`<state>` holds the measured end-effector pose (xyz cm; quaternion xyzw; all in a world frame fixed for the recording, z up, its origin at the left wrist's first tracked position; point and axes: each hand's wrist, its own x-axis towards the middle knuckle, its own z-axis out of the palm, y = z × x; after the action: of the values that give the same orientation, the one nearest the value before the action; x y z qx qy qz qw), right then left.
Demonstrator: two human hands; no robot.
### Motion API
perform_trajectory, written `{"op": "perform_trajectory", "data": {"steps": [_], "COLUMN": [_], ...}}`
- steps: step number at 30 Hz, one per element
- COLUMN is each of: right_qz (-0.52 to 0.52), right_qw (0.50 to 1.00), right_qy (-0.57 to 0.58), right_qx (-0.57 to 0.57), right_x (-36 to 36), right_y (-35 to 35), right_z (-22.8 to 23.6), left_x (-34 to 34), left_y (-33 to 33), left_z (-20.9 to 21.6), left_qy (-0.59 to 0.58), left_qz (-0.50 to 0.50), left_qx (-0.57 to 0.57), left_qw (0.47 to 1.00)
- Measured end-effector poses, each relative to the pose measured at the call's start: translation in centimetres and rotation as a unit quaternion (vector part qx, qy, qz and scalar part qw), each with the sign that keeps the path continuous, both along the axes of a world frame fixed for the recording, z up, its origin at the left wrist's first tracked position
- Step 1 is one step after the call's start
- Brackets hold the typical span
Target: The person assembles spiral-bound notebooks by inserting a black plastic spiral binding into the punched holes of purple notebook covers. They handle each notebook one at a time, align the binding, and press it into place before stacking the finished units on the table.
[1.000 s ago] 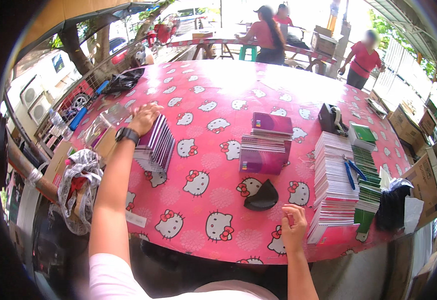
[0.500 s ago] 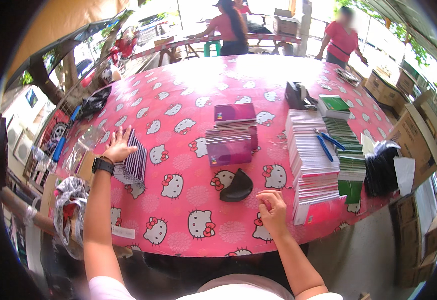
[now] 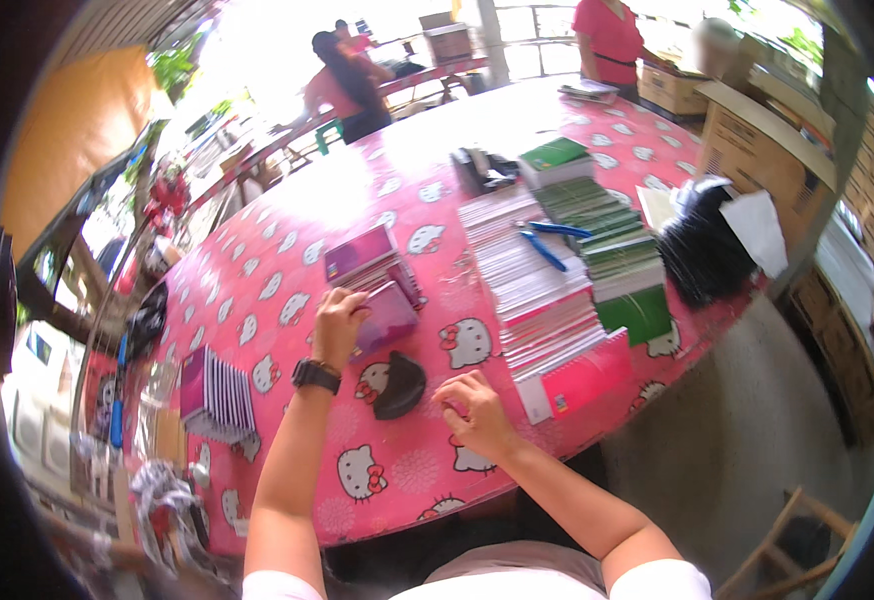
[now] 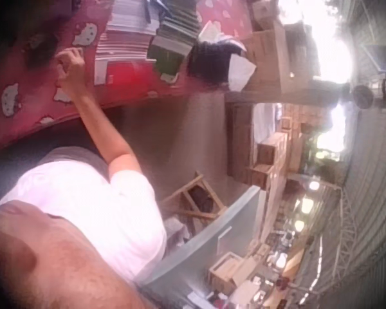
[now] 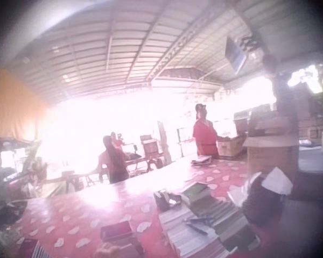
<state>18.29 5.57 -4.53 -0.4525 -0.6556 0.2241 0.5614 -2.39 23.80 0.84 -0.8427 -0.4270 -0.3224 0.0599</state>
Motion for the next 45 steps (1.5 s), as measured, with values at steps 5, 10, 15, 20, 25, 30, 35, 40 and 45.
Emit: {"op": "perform_trajectory", "data": {"steps": [5,10,15,20,25,30,35,40,45], "right_qz": [0.003,0.045,0.046,0.029,-0.293,-0.515,-0.521,-0.514,-0.528], "right_qw": [1.0,0.999,0.997,0.992,0.947,0.79,0.73,0.723,0.739], "right_qy": [0.03,0.027,0.044,0.036,0.016,-0.33,-0.411,-0.432,-0.398], "right_qx": [-0.007,0.016,0.041,0.12,0.13,-0.034,-0.163,-0.162,-0.128], "right_x": [0.9,0.2,0.9,4.8,19.4,33.2,34.9,34.8,35.3], "right_y": [0.5,0.1,-0.9,-3.2,0.1,4.9,5.0,5.6,4.9], "right_z": [-0.5,0.1,0.6,6.0,10.2,3.9,-0.1,0.0,1.5], "left_x": [0.9,-2.5,-2.9,-0.7,0.0,0.3,0.6,0.6,1.2], "left_y": [-0.4,-3.3,-11.5,-19.4,-21.2,-20.8,-21.6,-21.9,-22.2], "left_z": [0.7,2.1,8.4,5.1,1.4,0.0,0.3,0.9,0.0], "left_qy": [-0.022,-0.167,-0.143,-0.029,0.002,-0.001,-0.016,0.037,-0.014], "left_qz": [-0.003,0.006,-0.049,-0.088,-0.067,-0.061,-0.071,-0.053,-0.026], "left_qx": [0.015,-0.131,-0.204,-0.201,-0.133,-0.072,-0.103,-0.055,-0.059], "left_qw": [1.0,0.977,0.967,0.975,0.989,0.996,0.992,0.996,0.998]}}
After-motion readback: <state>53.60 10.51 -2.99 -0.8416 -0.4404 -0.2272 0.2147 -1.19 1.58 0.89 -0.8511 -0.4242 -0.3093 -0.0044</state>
